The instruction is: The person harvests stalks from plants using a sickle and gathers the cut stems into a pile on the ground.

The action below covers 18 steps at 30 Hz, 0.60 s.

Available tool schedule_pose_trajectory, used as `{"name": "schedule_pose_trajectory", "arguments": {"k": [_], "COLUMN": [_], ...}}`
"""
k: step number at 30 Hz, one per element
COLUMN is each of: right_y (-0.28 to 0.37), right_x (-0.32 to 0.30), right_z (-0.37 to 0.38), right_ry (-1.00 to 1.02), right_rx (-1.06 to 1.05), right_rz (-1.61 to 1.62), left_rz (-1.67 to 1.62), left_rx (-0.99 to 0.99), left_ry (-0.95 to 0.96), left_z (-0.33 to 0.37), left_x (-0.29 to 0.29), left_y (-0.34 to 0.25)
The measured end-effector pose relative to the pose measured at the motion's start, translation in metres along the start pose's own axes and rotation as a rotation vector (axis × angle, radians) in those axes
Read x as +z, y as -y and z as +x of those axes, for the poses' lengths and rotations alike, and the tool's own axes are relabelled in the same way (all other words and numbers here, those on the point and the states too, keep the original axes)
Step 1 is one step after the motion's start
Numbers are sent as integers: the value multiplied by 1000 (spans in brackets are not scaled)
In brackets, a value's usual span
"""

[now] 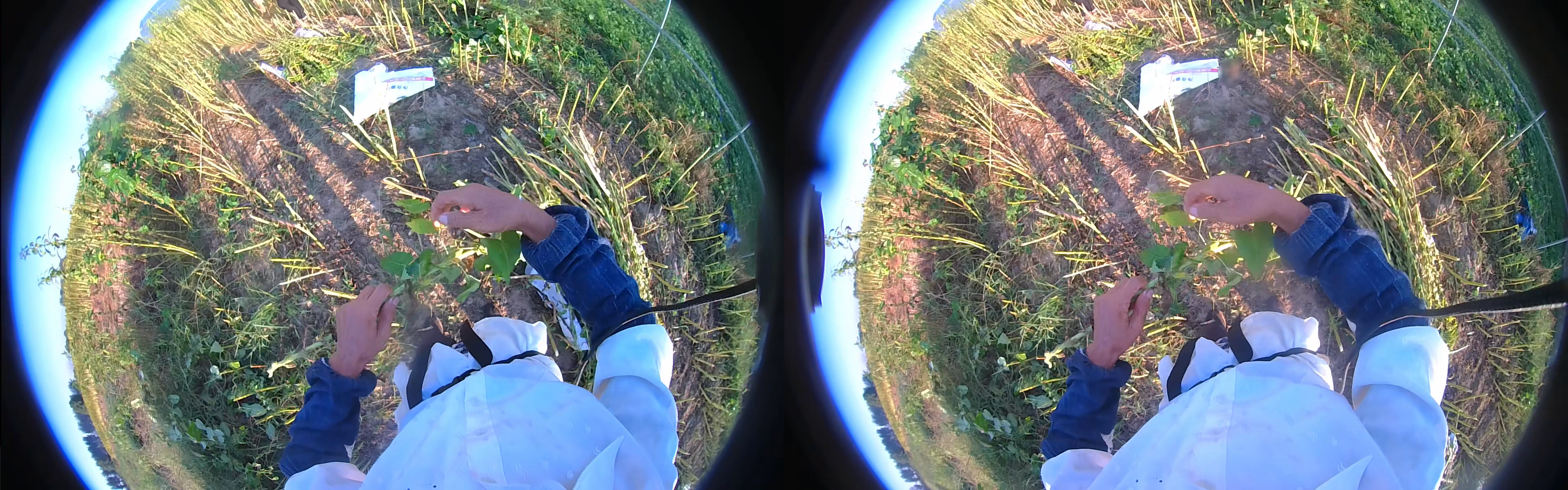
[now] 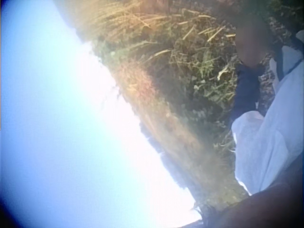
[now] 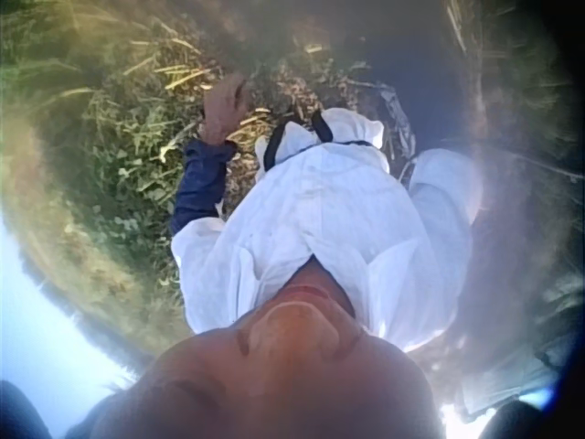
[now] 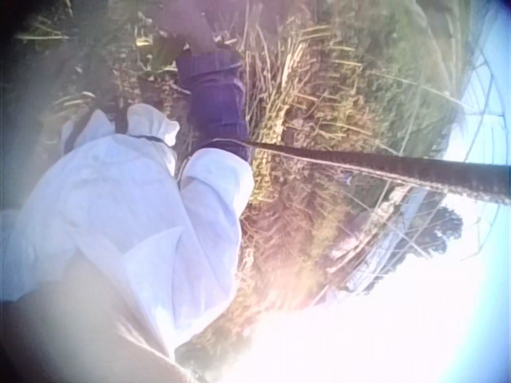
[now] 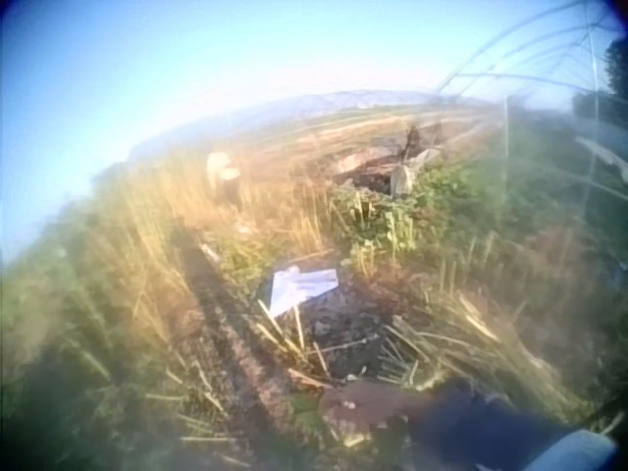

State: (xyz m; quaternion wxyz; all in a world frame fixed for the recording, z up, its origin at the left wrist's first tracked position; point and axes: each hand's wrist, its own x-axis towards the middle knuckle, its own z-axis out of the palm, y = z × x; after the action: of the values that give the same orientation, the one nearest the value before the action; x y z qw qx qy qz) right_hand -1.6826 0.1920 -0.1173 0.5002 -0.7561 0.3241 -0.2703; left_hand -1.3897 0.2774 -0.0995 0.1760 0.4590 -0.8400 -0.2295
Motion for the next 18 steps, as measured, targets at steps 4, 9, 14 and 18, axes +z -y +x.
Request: {"name": "schedule_pose_trajectory", "arguments": {"k": [4,9,14,18], "right_y": [5,8,-3,-37], "right_x": [16,41,87,116], "right_z": [1,-4,2,24], "right_ry": [228,132,-31,-286], "right_rx": [60,-25,189,189], "right_rz": [-216,-499,-876,-1007], "left_rz": [73,132,102,61], "left_rx": [89,92,23,-80], "left_ry": [-13,13,4,-10], "left_z": [7,-2,-19,-30], "left_x": [-1,3,21,26], "left_y": [-2,1,13,24]}}
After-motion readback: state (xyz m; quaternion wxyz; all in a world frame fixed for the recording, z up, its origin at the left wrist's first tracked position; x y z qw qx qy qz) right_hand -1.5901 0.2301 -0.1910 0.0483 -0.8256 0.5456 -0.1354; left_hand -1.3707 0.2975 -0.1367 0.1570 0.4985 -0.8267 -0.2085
